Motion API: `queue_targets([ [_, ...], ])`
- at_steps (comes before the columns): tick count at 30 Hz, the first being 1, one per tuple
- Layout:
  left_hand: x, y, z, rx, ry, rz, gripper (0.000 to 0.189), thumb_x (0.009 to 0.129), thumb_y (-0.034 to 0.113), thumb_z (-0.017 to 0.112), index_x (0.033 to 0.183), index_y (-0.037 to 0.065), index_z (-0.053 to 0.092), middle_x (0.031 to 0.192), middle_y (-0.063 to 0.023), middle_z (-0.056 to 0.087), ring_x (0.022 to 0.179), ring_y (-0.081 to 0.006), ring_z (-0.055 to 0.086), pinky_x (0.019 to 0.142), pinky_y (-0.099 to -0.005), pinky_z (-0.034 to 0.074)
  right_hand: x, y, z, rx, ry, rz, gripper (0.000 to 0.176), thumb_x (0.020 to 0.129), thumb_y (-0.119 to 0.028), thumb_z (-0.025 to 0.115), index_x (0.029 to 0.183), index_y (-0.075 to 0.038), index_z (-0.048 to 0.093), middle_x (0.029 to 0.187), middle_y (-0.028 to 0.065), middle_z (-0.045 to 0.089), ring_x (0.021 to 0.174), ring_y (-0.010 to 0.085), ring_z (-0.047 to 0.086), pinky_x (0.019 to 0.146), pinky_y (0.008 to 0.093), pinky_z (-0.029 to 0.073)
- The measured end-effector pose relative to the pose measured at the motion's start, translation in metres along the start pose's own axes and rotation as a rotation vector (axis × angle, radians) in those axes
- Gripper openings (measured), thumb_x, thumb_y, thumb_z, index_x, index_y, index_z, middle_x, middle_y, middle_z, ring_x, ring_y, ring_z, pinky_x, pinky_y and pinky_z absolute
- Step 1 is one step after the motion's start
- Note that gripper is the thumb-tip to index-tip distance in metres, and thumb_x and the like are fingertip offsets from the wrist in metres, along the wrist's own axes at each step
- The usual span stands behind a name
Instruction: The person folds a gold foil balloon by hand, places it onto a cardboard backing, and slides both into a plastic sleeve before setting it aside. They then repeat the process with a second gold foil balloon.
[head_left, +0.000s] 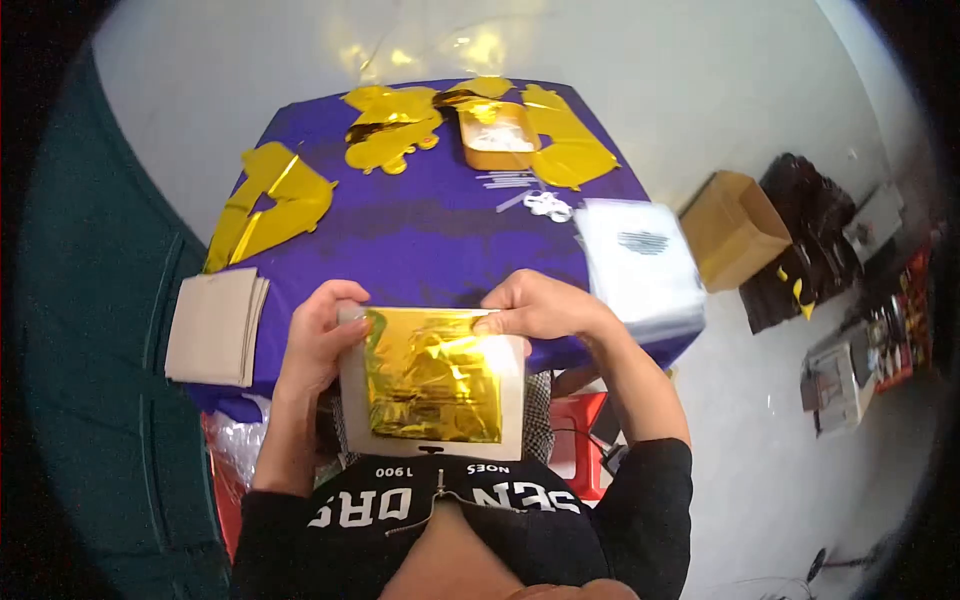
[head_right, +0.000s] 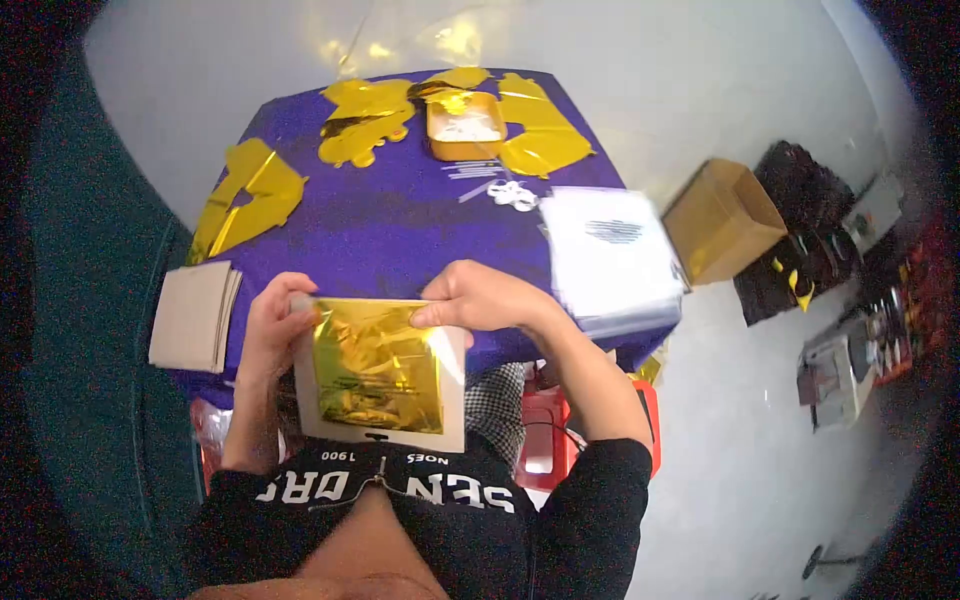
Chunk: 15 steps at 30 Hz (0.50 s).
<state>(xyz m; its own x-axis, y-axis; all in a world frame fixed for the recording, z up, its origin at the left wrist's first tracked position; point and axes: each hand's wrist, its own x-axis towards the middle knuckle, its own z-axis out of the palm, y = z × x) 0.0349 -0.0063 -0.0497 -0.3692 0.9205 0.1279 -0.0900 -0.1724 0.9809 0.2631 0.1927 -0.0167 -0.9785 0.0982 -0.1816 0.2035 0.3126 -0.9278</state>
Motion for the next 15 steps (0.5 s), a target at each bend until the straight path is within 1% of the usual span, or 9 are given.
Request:
queue_targets([
  [2,-0.001,-0.001,-0.001,-0.239,-0.004,-0.094,0.036,0.082,-0.001,0.066,0.115,-0.001,0.053,0.079,-0.0008,0.061,0.067,-0.0074,0.059,0.064,-0.0193,0.048,-0.003,0.008,0.000,0.046,-0.038,-0.016,0.031,0.096,-0.025,0.058,0.079,0.001,0.064,0.064,0.0012,0.061,0.056,0.0087,0.054,0.053,0.0255,0.045],
  [3,-0.001,-0.008,-0.005,-0.279,-0.027,-0.116,0.044,0.083,0.001,0.067,0.123,-0.003,0.048,0.080,-0.0025,0.064,0.068,-0.0088,0.061,0.064,-0.0198,0.049,-0.004,0.018,0.000,0.086,-0.058,-0.056,0.030,0.096,-0.024,0.057,0.082,0.001,0.064,0.066,0.0012,0.061,0.057,0.0083,0.054,0.054,0.0250,0.045],
  [5,0.002,-0.022,-0.012,-0.327,-0.054,-0.121,0.044,0.084,0.002,0.066,0.123,-0.003,0.048,0.082,-0.0034,0.065,0.069,-0.0092,0.062,0.065,-0.0201,0.050,-0.005,0.036,0.000,0.153,-0.111,-0.137,0.027,0.097,-0.024,0.055,0.089,0.000,0.063,0.070,0.0012,0.062,0.060,0.0076,0.054,0.057,0.0239,0.045],
  [6,0.004,-0.024,-0.011,-0.352,-0.063,-0.124,0.044,0.085,0.003,0.066,0.124,-0.004,0.048,0.083,-0.0039,0.066,0.070,-0.0093,0.063,0.065,-0.0202,0.050,-0.010,0.037,0.000,0.154,-0.105,-0.109,0.026,0.097,-0.024,0.055,0.091,0.000,0.063,0.071,0.0010,0.062,0.061,0.0074,0.054,0.057,0.0236,0.044],
  [8,0.007,-0.024,-0.003,-0.362,-0.060,-0.121,0.042,0.089,0.010,0.064,0.125,-0.004,0.047,0.086,-0.0080,0.067,0.072,-0.0131,0.065,0.067,-0.0235,0.053,-0.022,0.038,-0.003,0.154,-0.100,-0.053,0.025,0.098,-0.024,0.053,0.095,-0.001,0.062,0.073,0.0005,0.062,0.063,0.0070,0.054,0.058,0.0231,0.044],
  [9,0.011,-0.020,0.004,-0.365,-0.038,-0.115,0.041,0.091,0.013,0.062,0.125,-0.004,0.048,0.087,-0.0101,0.068,0.072,-0.0148,0.066,0.067,-0.0249,0.054,-0.028,0.037,-0.009,0.144,-0.112,-0.067,0.022,0.097,-0.022,0.052,0.096,-0.002,0.062,0.072,0.0000,0.061,0.063,0.0066,0.054,0.056,0.0232,0.041],
  [12,0.015,-0.007,0.010,-0.344,-0.032,-0.034,0.037,0.095,0.020,0.056,0.123,-0.004,0.049,0.091,-0.0167,0.068,0.072,-0.0199,0.067,0.067,-0.0294,0.056,-0.063,0.036,-0.022,0.242,0.364,0.058,0.019,0.096,-0.020,0.055,0.093,-0.002,0.062,0.072,0.0000,0.060,0.062,0.0064,0.052,0.055,0.0225,0.041],
  [14,0.015,-0.009,0.005,-0.286,-0.052,0.003,0.038,0.097,0.025,0.053,0.121,-0.004,0.050,0.093,-0.0200,0.068,0.072,-0.0222,0.067,0.066,-0.0320,0.057,-0.087,0.054,-0.052,0.281,0.691,0.087,0.018,0.094,-0.019,0.057,0.092,-0.003,0.061,0.077,0.0029,0.062,0.060,0.0055,0.049,0.051,0.0215,0.039],
  [15,0.016,-0.016,-0.006,-0.234,-0.067,0.004,0.039,0.097,0.027,0.051,0.120,-0.004,0.051,0.094,-0.0210,0.067,0.072,-0.0227,0.067,0.064,-0.0330,0.057,-0.097,0.063,-0.066,0.344,0.850,0.007,0.020,0.095,-0.021,0.056,0.091,-0.002,0.062,0.077,0.0039,0.062,0.057,0.0054,0.047,0.049,0.0209,0.037],
])
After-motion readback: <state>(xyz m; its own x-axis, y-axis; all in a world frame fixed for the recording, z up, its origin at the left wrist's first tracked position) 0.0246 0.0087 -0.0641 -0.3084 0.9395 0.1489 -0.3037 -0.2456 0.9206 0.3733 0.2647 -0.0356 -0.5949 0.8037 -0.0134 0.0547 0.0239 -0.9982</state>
